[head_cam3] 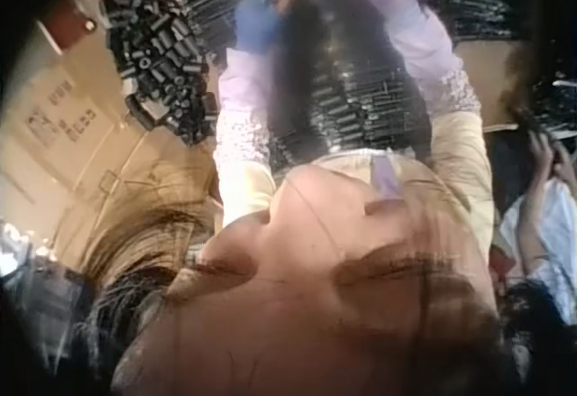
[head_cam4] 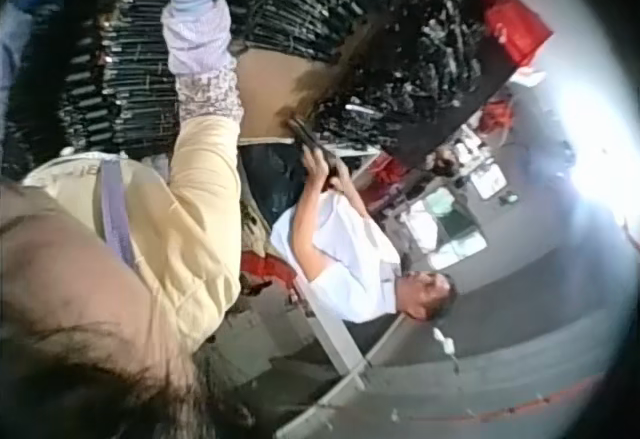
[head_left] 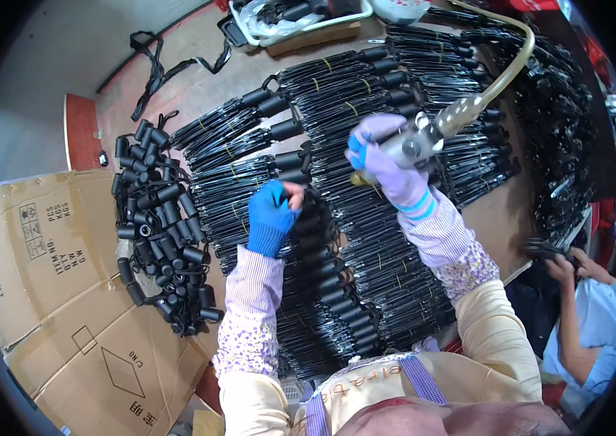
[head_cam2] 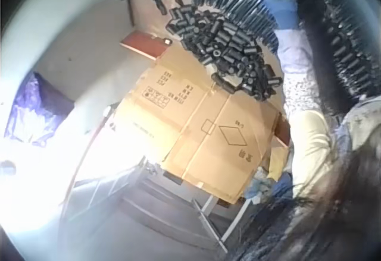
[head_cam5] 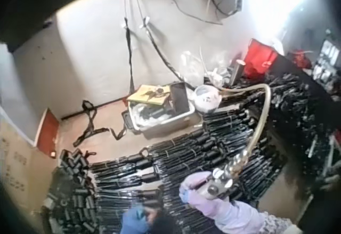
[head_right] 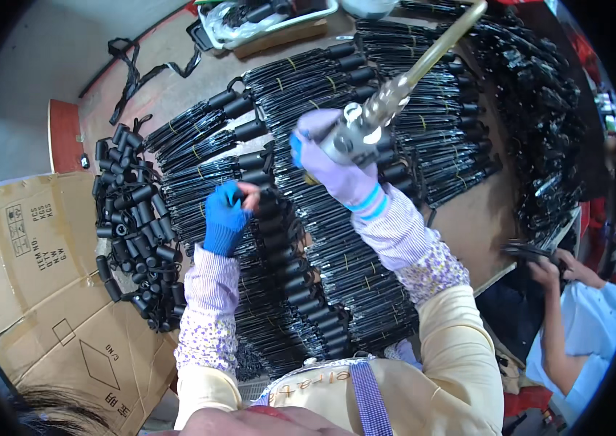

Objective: Assembling a series of black mechanical components using a pneumatic fastening tool on a workbench.

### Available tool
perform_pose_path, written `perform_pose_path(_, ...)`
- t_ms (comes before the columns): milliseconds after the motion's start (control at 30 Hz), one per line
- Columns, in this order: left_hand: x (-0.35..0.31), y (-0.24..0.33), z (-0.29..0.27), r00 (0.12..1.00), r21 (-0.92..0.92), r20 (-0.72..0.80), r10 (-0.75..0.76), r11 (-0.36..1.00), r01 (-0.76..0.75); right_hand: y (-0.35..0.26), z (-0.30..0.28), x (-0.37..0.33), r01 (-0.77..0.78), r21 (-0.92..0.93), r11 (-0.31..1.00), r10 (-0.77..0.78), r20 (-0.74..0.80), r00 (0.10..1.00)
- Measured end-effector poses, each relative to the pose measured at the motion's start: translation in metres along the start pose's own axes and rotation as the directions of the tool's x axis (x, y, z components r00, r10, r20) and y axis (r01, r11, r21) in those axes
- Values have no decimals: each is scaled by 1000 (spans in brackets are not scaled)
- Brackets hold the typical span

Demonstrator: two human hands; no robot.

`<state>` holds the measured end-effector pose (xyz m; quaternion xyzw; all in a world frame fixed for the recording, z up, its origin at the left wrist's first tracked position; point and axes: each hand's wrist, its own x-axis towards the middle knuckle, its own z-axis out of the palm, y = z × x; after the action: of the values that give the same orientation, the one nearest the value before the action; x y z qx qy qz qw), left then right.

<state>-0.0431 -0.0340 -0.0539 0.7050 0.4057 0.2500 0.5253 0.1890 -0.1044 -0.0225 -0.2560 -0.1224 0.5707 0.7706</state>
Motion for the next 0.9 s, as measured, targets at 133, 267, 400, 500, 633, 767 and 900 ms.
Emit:
perform_pose_path(133, -59, -44, -13, 944, -180, 81, -321, 927, 330, -15, -8, -73, 190, -547, 815, -238, -17, 971)
perform_pose_path(267, -92, -31, -18, 896, -207, 167, -412, 874, 440, -42, -24, -150, 234, -839, 491, -277, 104, 955)
perform_pose_path(400, -91, -28, -14, 867, -230, 282, -411, 848, 477, -54, -13, -181, 217, -904, 369, -335, 88, 938)
perform_pose_path(500, -108, -27, 0, 810, -236, 395, -434, 804, 546, -49, 4, -213, 213, -954, 212, -356, 128, 926)
perform_pose_path(633, -107, -3, 40, 785, -244, 512, -349, 817, 522, -41, 22, -229, 173, -838, 518, -421, -74, 904)
perform_pose_path(767, -117, 33, 66, 751, -219, 617, -234, 866, 450, -31, 27, -239, 184, -830, 527, -467, -102, 878)
perform_pose_path(900, -121, 47, 88, 721, -205, 683, -111, 920, 336, -23, 26, -248, 174, -849, 499, -533, -143, 834)
